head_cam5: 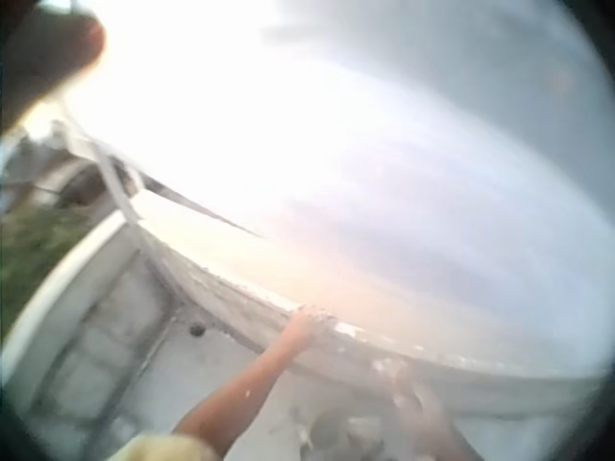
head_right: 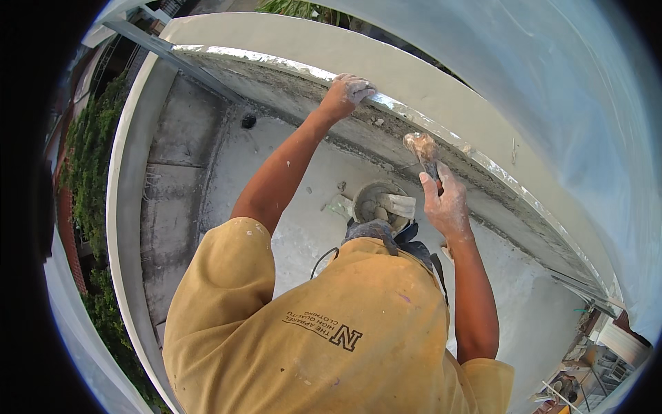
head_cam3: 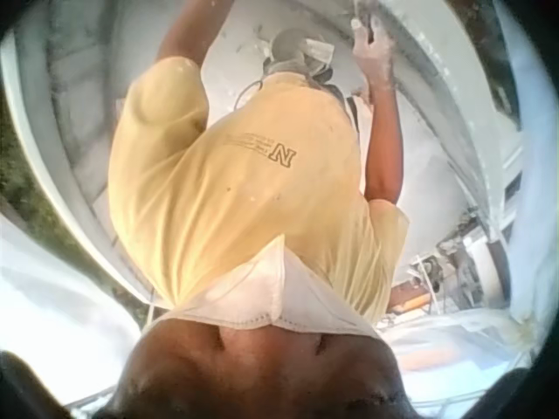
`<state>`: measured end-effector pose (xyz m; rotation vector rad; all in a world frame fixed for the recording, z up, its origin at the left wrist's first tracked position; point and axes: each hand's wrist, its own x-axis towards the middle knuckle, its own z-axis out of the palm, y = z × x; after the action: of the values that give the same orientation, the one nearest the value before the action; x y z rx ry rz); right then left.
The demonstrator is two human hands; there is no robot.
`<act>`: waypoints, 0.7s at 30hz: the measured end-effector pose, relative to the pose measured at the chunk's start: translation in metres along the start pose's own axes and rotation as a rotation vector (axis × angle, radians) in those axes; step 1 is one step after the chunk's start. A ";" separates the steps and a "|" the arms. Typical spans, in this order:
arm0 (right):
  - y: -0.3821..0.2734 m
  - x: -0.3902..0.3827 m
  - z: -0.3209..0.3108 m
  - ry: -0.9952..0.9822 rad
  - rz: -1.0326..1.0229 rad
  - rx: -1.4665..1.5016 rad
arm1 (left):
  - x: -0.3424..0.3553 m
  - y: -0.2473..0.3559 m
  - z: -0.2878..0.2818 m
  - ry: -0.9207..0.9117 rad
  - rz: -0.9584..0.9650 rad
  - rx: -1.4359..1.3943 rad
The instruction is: The person applies and smooths plaster along the edge of a concrete wall using a trowel and hawk.
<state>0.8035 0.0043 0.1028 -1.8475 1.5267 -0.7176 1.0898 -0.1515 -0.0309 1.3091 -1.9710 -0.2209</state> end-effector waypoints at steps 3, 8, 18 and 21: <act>-0.034 0.063 0.025 0.063 -0.204 0.021 | 0.002 0.004 -0.004 -0.014 -0.005 -0.003; -0.032 0.122 0.063 -0.039 -0.183 -0.115 | 0.005 0.001 -0.006 -0.044 0.018 -0.015; -0.045 0.123 0.068 -0.093 -0.188 -0.096 | -0.002 -0.008 0.002 -0.043 -0.068 -0.061; -0.059 0.108 0.069 0.072 -0.358 0.127 | -0.001 -0.010 0.001 -0.018 0.032 -0.010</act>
<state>0.9121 -0.0856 0.1037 -2.0375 1.1719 -1.0298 1.0966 -0.1557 -0.0371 1.2723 -2.0020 -0.2273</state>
